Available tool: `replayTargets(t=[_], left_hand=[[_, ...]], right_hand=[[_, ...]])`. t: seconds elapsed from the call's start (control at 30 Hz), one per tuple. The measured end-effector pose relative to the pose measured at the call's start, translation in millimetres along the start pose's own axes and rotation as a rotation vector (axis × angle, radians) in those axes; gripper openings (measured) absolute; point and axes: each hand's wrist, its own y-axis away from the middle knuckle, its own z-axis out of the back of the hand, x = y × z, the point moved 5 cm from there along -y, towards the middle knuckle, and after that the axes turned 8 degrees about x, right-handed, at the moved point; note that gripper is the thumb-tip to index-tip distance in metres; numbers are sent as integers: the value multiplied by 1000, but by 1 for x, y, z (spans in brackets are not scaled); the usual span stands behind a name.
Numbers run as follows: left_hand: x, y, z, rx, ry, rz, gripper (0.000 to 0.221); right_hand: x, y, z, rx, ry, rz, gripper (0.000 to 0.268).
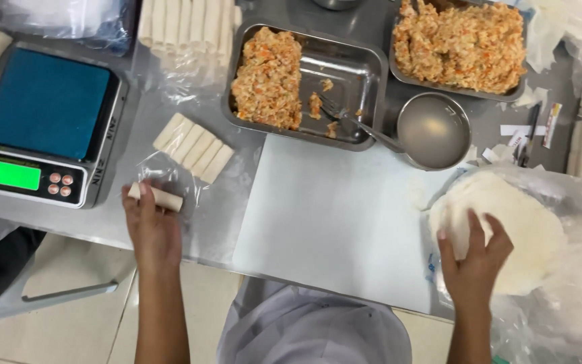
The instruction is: Rolling spring rolls with vegetable filling and packaging them into plastic bags for weighing.
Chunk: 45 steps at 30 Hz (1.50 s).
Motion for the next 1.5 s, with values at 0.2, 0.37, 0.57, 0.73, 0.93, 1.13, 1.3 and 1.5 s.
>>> replayTargets(t=[0.2,0.37,0.57,0.73,0.93,1.13,1.3,1.5], left_hand=[[-14,28,-15,113,-224,-58,99],[-10,46,-33,126,-291,-151,81],[7,57,-42,151,-399,-301,67],[38,74,-71,171,-512,-275,56],[103,125,-117,832,-518,291,35],[110,127,-98,689,-714,313,31],[116,113,-77,567,-514,178,15],[108,84,-43,297,-494,114,17]], right_hand=[[-66,55,-36,112,46,-64,48],[-109,65,-18,-73,-232,-382,11],[-149,58,39,-1000,-1171,-747,70],[-117,64,-29,-646,-1044,-200,56],[105,58,-113,681,-861,-532,32],[166,23,-91,511,-1105,-5,21],[68,74,-169,172,-1628,-606,11],[-113,58,-22,-717,-1240,-830,23]])
